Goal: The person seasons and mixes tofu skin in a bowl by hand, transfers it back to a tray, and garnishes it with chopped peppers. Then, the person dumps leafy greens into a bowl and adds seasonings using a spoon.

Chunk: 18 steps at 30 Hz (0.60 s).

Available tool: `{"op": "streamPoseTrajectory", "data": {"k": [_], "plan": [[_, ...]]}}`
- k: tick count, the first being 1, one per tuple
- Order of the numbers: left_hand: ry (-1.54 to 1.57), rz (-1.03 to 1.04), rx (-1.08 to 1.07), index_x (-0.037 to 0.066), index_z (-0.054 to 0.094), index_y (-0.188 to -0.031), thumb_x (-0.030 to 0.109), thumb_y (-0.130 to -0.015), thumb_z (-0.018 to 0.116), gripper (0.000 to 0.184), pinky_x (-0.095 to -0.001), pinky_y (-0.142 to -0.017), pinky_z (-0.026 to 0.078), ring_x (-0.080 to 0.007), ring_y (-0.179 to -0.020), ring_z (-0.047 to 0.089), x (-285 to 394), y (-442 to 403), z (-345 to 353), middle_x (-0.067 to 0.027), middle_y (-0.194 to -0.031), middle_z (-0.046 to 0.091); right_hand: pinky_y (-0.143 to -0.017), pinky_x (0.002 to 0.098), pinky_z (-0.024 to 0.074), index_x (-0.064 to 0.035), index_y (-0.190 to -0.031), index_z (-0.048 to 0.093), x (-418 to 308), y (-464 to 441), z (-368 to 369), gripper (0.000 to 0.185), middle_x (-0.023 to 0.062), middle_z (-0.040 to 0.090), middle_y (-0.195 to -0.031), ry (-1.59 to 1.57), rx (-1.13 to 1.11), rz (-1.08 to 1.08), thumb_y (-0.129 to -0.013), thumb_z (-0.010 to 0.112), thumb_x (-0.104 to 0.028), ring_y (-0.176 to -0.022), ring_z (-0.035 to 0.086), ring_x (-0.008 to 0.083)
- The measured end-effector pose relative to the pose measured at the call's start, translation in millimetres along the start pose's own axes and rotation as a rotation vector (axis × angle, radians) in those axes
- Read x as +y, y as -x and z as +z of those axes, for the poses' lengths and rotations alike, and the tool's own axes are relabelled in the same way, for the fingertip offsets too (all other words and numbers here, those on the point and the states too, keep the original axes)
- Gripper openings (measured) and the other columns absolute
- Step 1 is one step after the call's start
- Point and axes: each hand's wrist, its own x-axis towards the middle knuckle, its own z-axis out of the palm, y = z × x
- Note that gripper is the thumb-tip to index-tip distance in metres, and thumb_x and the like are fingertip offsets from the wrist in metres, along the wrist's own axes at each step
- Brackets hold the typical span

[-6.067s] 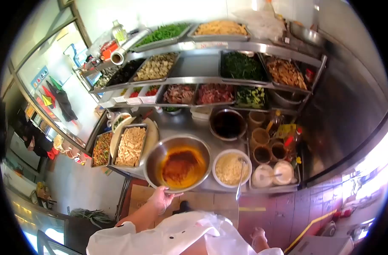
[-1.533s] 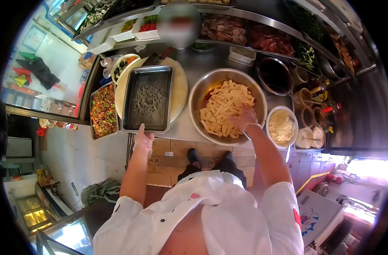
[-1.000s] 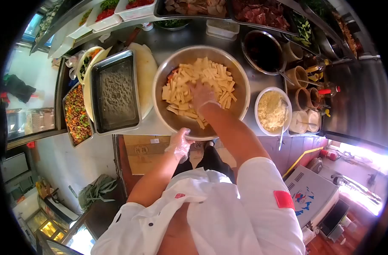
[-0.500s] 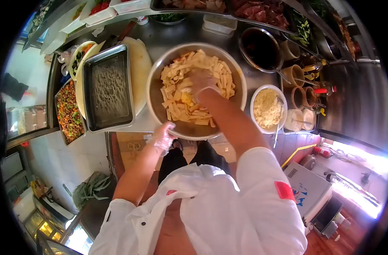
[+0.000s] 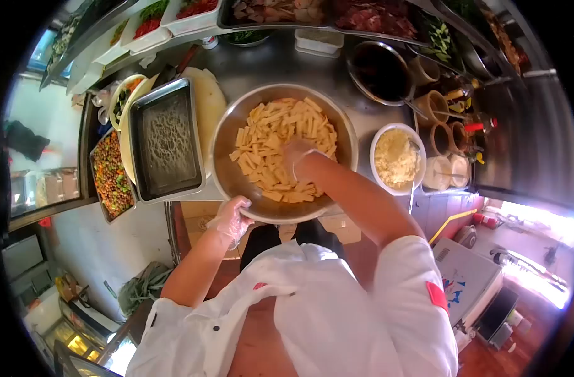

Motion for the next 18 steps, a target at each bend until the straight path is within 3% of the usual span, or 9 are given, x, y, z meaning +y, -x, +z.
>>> {"op": "streamPoseTrajectory", "data": {"k": [1,4,7,9,10,13,15,17,18], "plan": [[0.018,0.002,0.001,0.006,0.058,-0.094,0.022,-0.081,0.071,0.024,-0.0377,-0.067,0.054,-0.0224,-0.076,0.054,3.2,2.4,4.9,-0.0082,-0.087,0.055,-0.091,0.0452,0.0526,-0.0059,-0.129,0.061,-10.1,12.0,-2.6,0.045,0.0208,0.066,-0.121,0.056,-0.142,-0.065,-0.086,0.067,-0.018,-0.112,0.063,0.0385],[0.022,0.04,0.05,0.007,0.057,-0.091,0.017,-0.081,0.07,0.019,-0.0371,-0.068,0.053,-0.0221,-0.074,0.052,17.0,-23.6,47.4,-0.0079,-0.086,0.054,-0.092,0.0453,0.0521,-0.0058,-0.131,0.06,-36.5,29.3,-29.8,0.048,0.0208,0.065,-0.124,-0.146,-0.266,0.026,-0.085,0.067,-0.02,-0.113,0.063,0.0386],[-0.011,0.046,0.075,0.007,0.058,-0.098,0.014,-0.084,0.065,0.017,-0.0389,-0.069,0.053,-0.022,-0.077,0.054,7.4,5.0,61.6,-0.0074,-0.093,0.055,-0.092,0.045,0.052,-0.0068,-0.134,0.058,18.1,-12.5,3.8,0.046,0.0191,0.065,-0.125,-0.166,-0.033,0.038,-0.089,0.061,-0.016,-0.113,0.063,0.0382],[0.002,0.059,0.141,0.007,0.059,-0.102,0.012,-0.087,0.062,0.016,-0.0374,-0.068,0.053,-0.0222,-0.082,0.057,-14.1,46.0,40.7,-0.0077,-0.098,0.055,-0.09,0.0439,0.0528,-0.0079,-0.137,0.056,13.8,19.4,-10.7,0.046,0.0188,0.065,-0.125,0.1,-0.005,-0.141,-0.091,0.053,-0.012,-0.112,0.064,0.0367],[0.079,0.151,0.101,0.009,0.06,-0.106,0.015,-0.089,0.062,0.018,-0.039,-0.07,0.055,-0.0234,-0.084,0.057,-22.4,70.8,42.6,-0.0085,-0.101,0.055,-0.09,0.0437,0.0529,-0.0081,-0.137,0.056,6.6,28.1,-0.9,0.046,0.0189,0.065,-0.125,0.025,-0.047,-0.152,-0.092,0.053,-0.011,-0.111,0.064,0.0364],[0.021,0.042,0.102,0.01,0.06,-0.111,0.019,-0.088,0.066,0.026,-0.0415,-0.073,0.053,-0.0241,-0.087,0.056,-6.1,12.1,40.1,-0.0084,-0.108,0.055,-0.092,0.0423,0.052,-0.0076,-0.133,0.059,-13.2,19.9,19.9,0.041,0.0193,0.065,-0.127,0.068,-0.217,-0.174,-0.092,0.054,-0.012,-0.111,0.064,0.0357],[0.154,0.008,0.144,0.007,0.059,-0.111,0.018,-0.088,0.066,0.027,-0.0404,-0.069,0.053,-0.0245,-0.082,0.057,8.6,-33.0,66.6,-0.0091,-0.105,0.056,-0.094,0.0423,0.0512,-0.007,-0.129,0.062,-25.4,26.9,-21.3,0.038,0.0191,0.065,-0.126,-0.057,-0.307,0.054,-0.092,0.054,-0.012,-0.112,0.064,0.035],[0.086,0.115,0.087,0.006,0.058,-0.107,0.015,-0.088,0.063,0.022,-0.0381,-0.067,0.054,-0.0239,-0.079,0.058,0.7,7.9,78.2,-0.0096,-0.099,0.058,-0.086,0.0428,0.0533,0.0012,-0.119,0.067,11.9,14.9,4.2,0.036,0.0187,0.068,-0.118,-0.175,0.065,-0.064,-0.085,0.061,-0.006,-0.106,0.066,0.0338],[0.082,0.126,0.088,0.006,0.057,-0.103,0.013,-0.088,0.062,0.018,-0.0377,-0.067,0.054,-0.0239,-0.08,0.058,-14.1,31.1,66.7,-0.0098,-0.098,0.058,-0.085,0.0429,0.0533,0.0014,-0.118,0.067,24.4,11.2,8.4,0.035,0.0188,0.069,-0.117,-0.184,0.123,-0.074,-0.085,0.062,-0.009,-0.105,0.067,0.0338]]}}
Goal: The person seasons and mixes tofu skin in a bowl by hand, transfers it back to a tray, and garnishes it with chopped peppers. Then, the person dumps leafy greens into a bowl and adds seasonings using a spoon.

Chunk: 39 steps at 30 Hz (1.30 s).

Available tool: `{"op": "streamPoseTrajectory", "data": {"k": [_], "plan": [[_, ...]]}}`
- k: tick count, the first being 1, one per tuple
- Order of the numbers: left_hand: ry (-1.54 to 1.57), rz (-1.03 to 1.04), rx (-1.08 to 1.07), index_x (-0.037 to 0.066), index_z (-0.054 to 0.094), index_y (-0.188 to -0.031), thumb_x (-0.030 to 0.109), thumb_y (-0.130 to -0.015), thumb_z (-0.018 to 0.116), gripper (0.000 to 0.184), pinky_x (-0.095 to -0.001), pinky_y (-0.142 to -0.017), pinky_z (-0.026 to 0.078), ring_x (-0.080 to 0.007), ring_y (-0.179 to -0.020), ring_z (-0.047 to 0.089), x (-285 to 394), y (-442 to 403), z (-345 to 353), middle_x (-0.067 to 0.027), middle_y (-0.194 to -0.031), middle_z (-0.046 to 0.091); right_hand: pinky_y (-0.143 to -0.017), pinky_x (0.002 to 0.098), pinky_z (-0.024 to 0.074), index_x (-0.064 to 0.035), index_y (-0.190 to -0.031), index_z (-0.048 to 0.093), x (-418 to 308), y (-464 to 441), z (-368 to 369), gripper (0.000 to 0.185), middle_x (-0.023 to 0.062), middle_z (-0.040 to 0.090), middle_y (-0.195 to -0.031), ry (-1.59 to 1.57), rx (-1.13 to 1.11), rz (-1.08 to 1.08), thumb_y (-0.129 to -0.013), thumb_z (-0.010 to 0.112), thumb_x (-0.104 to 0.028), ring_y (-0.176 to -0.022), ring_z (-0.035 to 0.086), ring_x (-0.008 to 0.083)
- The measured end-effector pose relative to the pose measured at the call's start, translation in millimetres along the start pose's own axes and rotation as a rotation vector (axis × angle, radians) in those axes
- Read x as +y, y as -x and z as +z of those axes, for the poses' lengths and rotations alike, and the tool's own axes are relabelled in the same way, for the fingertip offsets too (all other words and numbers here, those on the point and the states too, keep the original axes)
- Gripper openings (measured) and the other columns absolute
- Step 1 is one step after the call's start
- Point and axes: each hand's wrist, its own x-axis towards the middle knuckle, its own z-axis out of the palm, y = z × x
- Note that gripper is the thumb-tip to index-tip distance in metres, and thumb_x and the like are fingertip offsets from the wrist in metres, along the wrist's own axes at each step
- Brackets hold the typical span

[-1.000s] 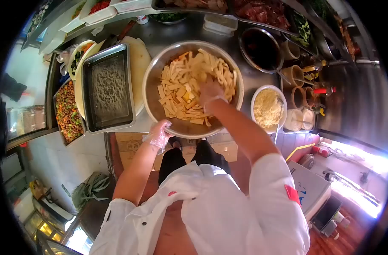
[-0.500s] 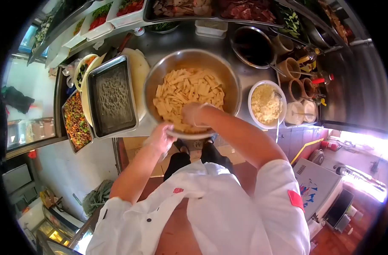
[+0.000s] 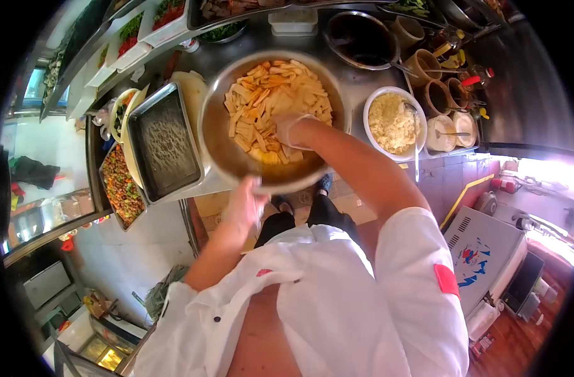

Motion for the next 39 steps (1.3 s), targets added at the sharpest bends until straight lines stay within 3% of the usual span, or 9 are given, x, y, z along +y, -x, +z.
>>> {"op": "streamPoseTrajectory", "data": {"k": [3,6,9,13,17,21,26,33,39], "plan": [[0.0,-0.001,-0.028,0.009,0.056,-0.106,0.014,-0.086,0.061,0.021,-0.0381,-0.068,0.054,-0.0227,-0.081,0.059,-19.4,17.0,-33.6,-0.0101,-0.102,0.06,-0.091,0.0429,0.0513,-0.006,-0.123,0.067,18.5,0.1,14.9,0.037,0.0194,0.068,-0.119,0.066,-0.137,0.076,-0.092,0.059,-0.025,-0.107,0.066,0.0349],[-0.043,-0.031,0.044,0.008,0.056,-0.103,0.021,-0.086,0.066,0.024,-0.0391,-0.069,0.054,-0.0251,-0.08,0.057,0.8,-24.9,-18.3,-0.0125,-0.101,0.058,-0.081,0.0431,0.054,0.0026,-0.114,0.07,13.2,-20.3,51.9,0.032,0.0193,0.072,-0.109,0.234,-0.325,-0.232,-0.089,0.059,-0.015,-0.097,0.068,0.0354],[0.053,0.077,-0.115,0.004,0.056,-0.103,0.02,-0.087,0.069,0.026,-0.0392,-0.074,0.056,-0.0293,-0.085,0.056,28.1,-38.7,37.4,-0.0141,-0.1,0.056,-0.081,0.0428,0.0543,0.0006,-0.112,0.071,-26.9,1.3,-12.1,0.032,0.0195,0.071,-0.11,-0.045,-0.267,0.075,-0.092,0.058,-0.02,-0.096,0.068,0.0346],[-0.069,-0.029,0.012,0.007,0.06,-0.113,0.02,-0.087,0.068,0.03,-0.0404,-0.074,0.054,-0.0263,-0.09,0.062,-17.7,-16.3,-41.5,-0.0108,-0.106,0.061,-0.089,0.0459,0.0526,-0.0059,-0.123,0.066,33.6,-22.1,10.6,0.036,0.0196,0.068,-0.117,0.048,0.007,0.017,-0.094,0.05,-0.019,-0.104,0.067,0.0366],[-0.018,-0.05,-0.012,0.008,0.059,-0.11,0.022,-0.086,0.067,0.029,-0.0387,-0.07,0.053,-0.0257,-0.083,0.059,-8.8,-24.1,-40.6,-0.0094,-0.102,0.06,-0.094,0.0448,0.0507,-0.0063,-0.127,0.065,-4.2,-0.1,18.5,0.038,0.0198,0.068,-0.12,0.382,-0.286,-0.206,-0.096,0.048,-0.022,-0.106,0.066,0.0389],[-0.036,-0.01,0.049,0.002,0.056,-0.118,0.022,-0.09,0.065,0.035,-0.0392,-0.073,0.055,-0.0257,-0.081,0.056,32.0,-54.8,30.8,-0.0125,-0.108,0.056,-0.103,0.0419,0.0467,-0.0126,-0.136,0.06,-33.3,3.3,-27.2,0.045,0.0183,0.06,-0.136,-0.14,-0.337,0.065,-0.096,0.052,-0.032,-0.122,0.058,0.0336],[-0.005,0.005,-0.04,0.003,0.055,-0.12,0.017,-0.09,0.062,0.034,-0.039,-0.071,0.056,-0.0267,-0.088,0.062,-19.4,-9.0,-32.5,-0.0124,-0.111,0.059,-0.102,0.0422,0.0466,-0.0166,-0.142,0.053,1.8,5.4,-29.2,0.056,0.0184,0.057,-0.138,0.027,-0.008,0.115,-0.088,0.064,-0.018,-0.121,0.059,0.034],[-0.123,-0.076,-0.063,0.003,0.058,-0.093,0.019,-0.085,0.07,0.022,-0.037,-0.071,0.058,-0.0228,-0.08,0.062,-8.1,-74.2,-40.8,-0.0089,-0.091,0.057,-0.096,0.0421,0.0488,-0.0061,-0.116,0.07,-32.0,13.3,6.4,0.031,0.0199,0.068,-0.116,0.044,-0.335,-0.078,-0.089,0.056,-0.013,-0.111,0.064,0.0352],[-0.162,-0.085,-0.122,0.0,0.061,-0.096,0.018,-0.083,0.071,0.024,-0.0362,-0.064,0.058,-0.0231,-0.074,0.062,-4.2,-77.7,-41.4,-0.0099,-0.087,0.059,-0.089,0.0421,0.0551,-0.007,-0.102,0.075,-60.0,-79.2,33.9,0.023,0.0152,0.072,-0.109,0.725,-0.12,-0.879,-0.086,0.062,-0.015,-0.108,0.067,0.0304]]}}
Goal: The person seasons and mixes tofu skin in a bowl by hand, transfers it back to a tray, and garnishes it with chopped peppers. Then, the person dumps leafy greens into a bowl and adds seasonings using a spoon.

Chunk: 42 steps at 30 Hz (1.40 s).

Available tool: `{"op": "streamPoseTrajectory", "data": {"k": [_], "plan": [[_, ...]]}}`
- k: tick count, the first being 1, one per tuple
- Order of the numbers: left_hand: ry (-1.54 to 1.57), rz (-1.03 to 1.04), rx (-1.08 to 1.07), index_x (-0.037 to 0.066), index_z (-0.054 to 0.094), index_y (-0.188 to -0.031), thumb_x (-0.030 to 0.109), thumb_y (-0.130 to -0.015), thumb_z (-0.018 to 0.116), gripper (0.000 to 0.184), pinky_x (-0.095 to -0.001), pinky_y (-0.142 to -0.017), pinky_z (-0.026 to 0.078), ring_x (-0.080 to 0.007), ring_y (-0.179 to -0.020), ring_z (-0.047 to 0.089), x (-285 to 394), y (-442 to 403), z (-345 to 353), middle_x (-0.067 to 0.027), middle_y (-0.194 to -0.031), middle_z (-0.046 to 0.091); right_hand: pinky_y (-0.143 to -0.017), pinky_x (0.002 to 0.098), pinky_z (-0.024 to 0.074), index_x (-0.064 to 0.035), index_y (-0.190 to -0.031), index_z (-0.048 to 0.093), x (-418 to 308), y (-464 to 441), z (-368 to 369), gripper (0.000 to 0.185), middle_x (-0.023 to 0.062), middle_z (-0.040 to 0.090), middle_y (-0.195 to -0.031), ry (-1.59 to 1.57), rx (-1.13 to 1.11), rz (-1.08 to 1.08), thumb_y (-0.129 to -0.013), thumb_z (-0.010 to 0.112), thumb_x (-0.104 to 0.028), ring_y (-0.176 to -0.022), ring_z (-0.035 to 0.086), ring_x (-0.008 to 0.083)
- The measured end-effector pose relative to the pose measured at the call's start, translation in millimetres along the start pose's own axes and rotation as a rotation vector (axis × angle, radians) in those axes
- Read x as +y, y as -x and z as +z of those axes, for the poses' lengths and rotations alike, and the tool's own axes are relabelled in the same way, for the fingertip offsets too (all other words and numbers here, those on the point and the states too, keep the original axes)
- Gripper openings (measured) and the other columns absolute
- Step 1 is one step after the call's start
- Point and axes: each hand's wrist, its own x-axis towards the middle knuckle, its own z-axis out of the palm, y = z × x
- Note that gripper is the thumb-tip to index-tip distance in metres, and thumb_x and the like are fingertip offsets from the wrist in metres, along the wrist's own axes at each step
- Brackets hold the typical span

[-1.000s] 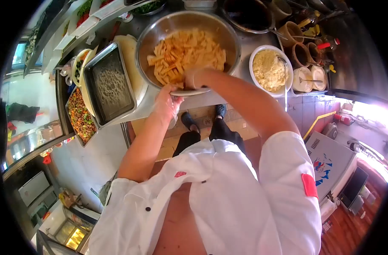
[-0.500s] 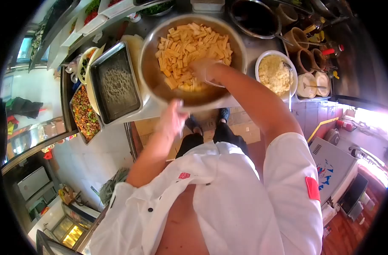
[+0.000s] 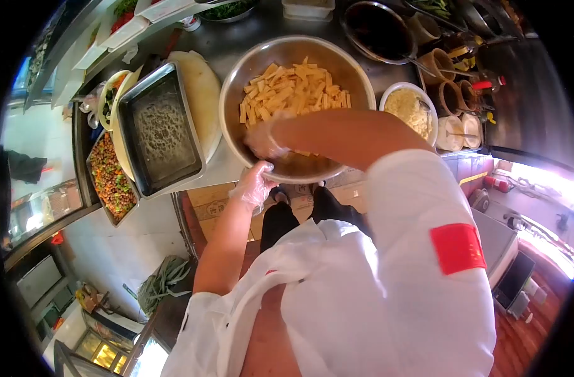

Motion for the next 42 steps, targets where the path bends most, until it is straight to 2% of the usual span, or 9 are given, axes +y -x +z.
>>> {"op": "streamPoseTrajectory", "data": {"k": [6,12,15,19,23,28,32,35,42], "plan": [[0.145,0.075,0.056,0.001,0.057,-0.089,0.009,-0.083,0.068,0.015,-0.0358,-0.063,0.057,-0.0213,-0.069,0.06,-1.5,13.3,-19.2,-0.0092,-0.084,0.056,-0.086,0.0407,0.0555,-0.0073,-0.111,0.072,98.5,43.8,-37.0,0.033,0.0153,0.071,-0.112,-0.369,-0.145,0.761,-0.096,0.053,-0.028,-0.103,0.068,0.0314],[0.202,0.141,0.088,0.0,0.058,-0.086,0.017,-0.08,0.071,0.022,-0.0368,-0.055,0.052,-0.0252,-0.059,0.058,8.5,-11.9,6.0,-0.0134,-0.085,0.057,-0.087,0.0397,0.0524,-0.0064,-0.127,0.061,42.8,117.1,38.8,0.046,0.0199,0.065,-0.119,-0.841,0.45,1.538,-0.101,0.046,-0.04,-0.105,0.065,0.0336],[0.126,0.082,0.13,-0.001,0.058,-0.089,0.021,-0.079,0.072,0.028,-0.0405,-0.059,0.053,-0.0277,-0.062,0.056,11.4,-32.6,19.3,-0.0127,-0.086,0.054,-0.086,0.0395,0.0511,-0.0015,-0.128,0.058,-7.6,93.1,16.2,0.052,0.017,0.064,-0.116,-1.907,1.062,1.676,-0.099,0.048,-0.043,-0.098,0.064,0.03],[0.099,0.033,0.127,0.003,0.057,-0.1,0.019,-0.081,0.068,0.027,-0.039,-0.06,0.052,-0.0257,-0.068,0.057,2.2,-8.0,4.2,-0.0108,-0.095,0.056,-0.084,0.0393,0.0529,-0.0041,-0.123,0.063,-3.9,92.0,-2.6,0.041,0.0146,0.064,-0.096,-2.014,0.734,1.872,-0.094,0.057,-0.033,-0.09,0.063,0.0283],[0.091,0.084,0.086,0.005,0.057,-0.097,0.015,-0.081,0.066,0.021,-0.0398,-0.065,0.051,-0.0241,-0.083,0.059,-0.3,73.8,-9.6,-0.01,-0.097,0.057,-0.088,0.0414,0.0511,-0.0108,-0.122,0.066,-21.1,113.6,9.7,0.038,0.0176,0.068,-0.108,-0.907,0.277,0.85,-0.091,0.056,-0.032,-0.097,0.065,0.0337],[0.086,0.033,0.257,0.004,0.055,-0.095,0.022,-0.083,0.069,0.026,-0.0355,-0.064,0.051,-0.0246,-0.067,0.054,33.3,41.8,32.6,-0.013,-0.086,0.056,-0.091,0.0431,0.0506,-0.0087,-0.114,0.071,-29.3,75.3,-58.4,0.038,0.0153,0.071,-0.114,-0.876,-0.188,0.764,-0.091,0.053,-0.034,-0.105,0.066,0.0353],[0.082,0.045,0.238,0.004,0.055,-0.102,0.027,-0.084,0.069,0.032,-0.0338,-0.06,0.051,-0.0219,-0.063,0.053,0.7,77.1,24.6,-0.0135,-0.079,0.056,-0.095,0.0468,0.0491,-0.0069,-0.117,0.07,0.8,100.0,-4.3,0.035,0.0188,0.067,-0.12,-0.613,0.231,0.755,-0.094,0.047,-0.021,-0.111,0.063,0.0356],[0.177,0.183,0.21,0.007,0.056,-0.104,0.03,-0.085,0.068,0.031,-0.0329,-0.058,0.049,-0.0195,-0.063,0.053,-35.3,95.7,13.1,-0.0123,-0.079,0.057,-0.093,0.0439,0.0512,-0.0067,-0.121,0.069,-8.5,89.9,28.3,0.037,0.0216,0.067,-0.12,-0.346,-0.117,0.615,-0.09,0.053,-0.018,-0.11,0.064,0.0367],[0.207,0.173,0.043,0.0,0.058,-0.102,0.017,-0.085,0.068,0.026,-0.0403,-0.072,0.054,-0.0256,-0.085,0.06,32.7,34.2,68.4,-0.0146,-0.093,0.06,-0.087,0.0432,0.0526,-0.0068,-0.109,0.073,-13.4,73.5,15.6,0.033,0.0216,0.07,-0.111,-0.804,-0.19,0.807,-0.091,0.058,-0.029,-0.101,0.067,0.0358]]}}
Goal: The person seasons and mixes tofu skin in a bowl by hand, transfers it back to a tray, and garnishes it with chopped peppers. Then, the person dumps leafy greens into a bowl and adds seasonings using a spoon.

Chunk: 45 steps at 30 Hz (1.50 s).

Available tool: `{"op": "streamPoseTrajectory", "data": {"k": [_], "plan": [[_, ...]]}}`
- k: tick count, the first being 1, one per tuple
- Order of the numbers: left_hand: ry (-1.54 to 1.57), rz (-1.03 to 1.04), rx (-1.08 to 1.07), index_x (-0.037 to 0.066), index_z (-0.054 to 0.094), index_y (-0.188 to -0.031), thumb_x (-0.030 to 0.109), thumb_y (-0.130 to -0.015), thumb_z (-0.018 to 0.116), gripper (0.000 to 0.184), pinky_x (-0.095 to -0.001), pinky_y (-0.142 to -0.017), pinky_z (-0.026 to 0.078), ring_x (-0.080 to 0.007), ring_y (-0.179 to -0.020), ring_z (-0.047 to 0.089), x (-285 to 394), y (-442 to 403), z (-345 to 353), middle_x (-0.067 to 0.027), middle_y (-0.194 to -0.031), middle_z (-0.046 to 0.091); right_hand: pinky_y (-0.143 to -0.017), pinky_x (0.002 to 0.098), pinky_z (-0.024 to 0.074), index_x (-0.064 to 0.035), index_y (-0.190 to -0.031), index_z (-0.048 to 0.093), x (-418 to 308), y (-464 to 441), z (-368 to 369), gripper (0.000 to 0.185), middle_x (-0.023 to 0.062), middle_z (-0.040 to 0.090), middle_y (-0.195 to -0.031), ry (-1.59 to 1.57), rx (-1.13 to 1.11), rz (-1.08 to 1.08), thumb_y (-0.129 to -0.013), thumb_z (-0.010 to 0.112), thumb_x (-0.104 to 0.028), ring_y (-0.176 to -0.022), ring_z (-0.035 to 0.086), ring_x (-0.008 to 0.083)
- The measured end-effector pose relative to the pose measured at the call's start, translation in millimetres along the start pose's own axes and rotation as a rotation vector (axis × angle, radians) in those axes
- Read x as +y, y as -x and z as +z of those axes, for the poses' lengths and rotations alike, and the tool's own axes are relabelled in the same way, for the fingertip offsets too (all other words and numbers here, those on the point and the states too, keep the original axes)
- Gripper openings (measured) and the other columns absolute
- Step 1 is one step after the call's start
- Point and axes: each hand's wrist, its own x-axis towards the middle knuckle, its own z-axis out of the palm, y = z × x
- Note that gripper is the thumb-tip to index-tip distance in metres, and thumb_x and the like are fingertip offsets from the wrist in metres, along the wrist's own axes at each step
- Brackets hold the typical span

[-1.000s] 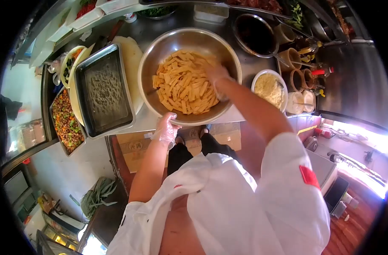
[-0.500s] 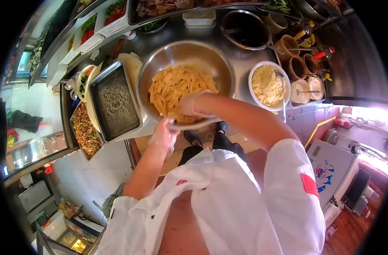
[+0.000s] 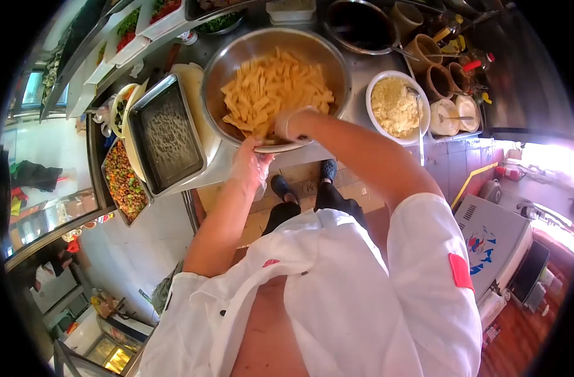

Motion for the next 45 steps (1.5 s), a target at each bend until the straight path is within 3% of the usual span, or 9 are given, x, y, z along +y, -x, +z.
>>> {"op": "streamPoseTrajectory", "data": {"k": [3,10,17,22,26,35,38,42,45], "plan": [[-0.152,-0.165,0.08,0.003,0.057,-0.106,0.013,-0.087,0.063,0.023,-0.0366,-0.059,0.054,-0.0236,-0.072,0.058,-17.3,32.2,-52.3,-0.0112,-0.096,0.06,-0.088,0.044,0.0523,-0.0074,-0.117,0.069,23.6,34.1,-14.6,0.035,0.0213,0.068,-0.116,-0.135,0.416,-0.013,-0.091,0.059,-0.028,-0.104,0.067,0.035],[-0.008,-0.098,0.056,0.006,0.053,-0.088,0.018,-0.086,0.066,0.018,-0.0357,-0.064,0.055,-0.0223,-0.073,0.059,-20.8,13.2,-44.6,-0.0084,-0.083,0.056,-0.078,0.0456,0.0545,-0.0041,-0.111,0.074,-12.9,32.9,11.9,0.031,0.0184,0.071,-0.113,0.124,-0.079,-0.078,-0.088,0.061,-0.019,-0.099,0.068,0.0349],[-0.117,-0.042,0.103,0.004,0.057,-0.106,0.014,-0.085,0.068,0.026,-0.0372,-0.069,0.055,-0.0233,-0.087,0.062,-30.4,37.8,-47.8,-0.0119,-0.103,0.06,-0.078,0.0425,0.0556,-0.0033,-0.101,0.076,35.9,16.7,-7.5,0.025,0.0187,0.074,-0.102,0.061,0.483,-0.015,-0.085,0.063,-0.016,-0.093,0.071,0.0356],[-0.045,-0.044,-0.009,0.002,0.058,-0.102,0.016,-0.083,0.071,0.027,-0.0369,-0.068,0.056,-0.0236,-0.086,0.063,-58.9,23.2,-90.4,-0.011,-0.101,0.062,-0.094,0.0437,0.0511,-0.0097,-0.123,0.066,5.2,31.6,2.2,0.042,0.0172,0.068,-0.12,0.17,0.021,0.06,-0.082,0.066,-0.013,-0.111,0.065,0.0365],[-0.107,-0.072,-0.051,0.0,0.059,-0.097,0.018,-0.084,0.069,0.025,-0.0362,-0.067,0.056,-0.0237,-0.08,0.063,-50.1,-23.3,-82.8,-0.0112,-0.093,0.06,-0.087,0.0447,0.0537,-0.0064,-0.105,0.074,-20.5,47.3,12.2,0.025,0.0161,0.073,-0.101,-0.027,0.161,-0.306,-0.089,0.057,-0.015,-0.103,0.067,0.0352],[-0.223,-0.079,0.014,-0.001,0.059,-0.091,0.016,-0.082,0.069,0.021,-0.038,-0.064,0.057,-0.0236,-0.074,0.061,-42.4,-4.5,-81.3,-0.0104,-0.085,0.057,-0.076,0.0431,0.0578,-0.0094,-0.098,0.077,-69.9,-47.8,-60.3,0.023,0.0119,0.074,-0.099,1.05,0.125,-0.642,-0.089,0.058,-0.018,-0.094,0.071,0.03],[-0.12,-0.05,0.031,-0.001,0.057,-0.093,0.015,-0.081,0.069,0.023,-0.0386,-0.065,0.057,-0.0242,-0.075,0.061,-49.7,-10.4,-89.8,-0.0111,-0.086,0.056,-0.091,0.0438,0.0568,-0.016,-0.123,0.069,-28.2,-45.7,-113.9,0.033,0.009,0.073,-0.111,0.43,0.181,-0.072,-0.093,0.056,-0.014,-0.11,0.067,0.0273],[0.024,-0.012,0.062,-0.001,0.055,-0.097,0.013,-0.08,0.068,0.026,-0.0399,-0.065,0.056,-0.0259,-0.075,0.06,-41.3,-21.3,-83.3,-0.0119,-0.089,0.056,-0.097,0.043,0.0529,-0.01,-0.127,0.063,52.9,-27.9,-89.3,0.035,0.0169,0.066,-0.124,0.179,0.564,0.116,-0.097,0.051,-0.025,-0.112,0.065,0.0333],[-0.019,-0.046,0.066,0.0,0.056,-0.1,0.014,-0.079,0.069,0.029,-0.0401,-0.066,0.055,-0.0255,-0.08,0.058,-39.1,-38.1,-62.8,-0.0117,-0.094,0.055,-0.099,0.0459,0.0488,-0.0062,-0.134,0.058,57.6,-1.8,-30.8,0.059,0.0245,0.067,-0.12,-0.63,0.775,0.579,-0.094,0.055,-0.05,-0.112,0.063,0.0422]]}}
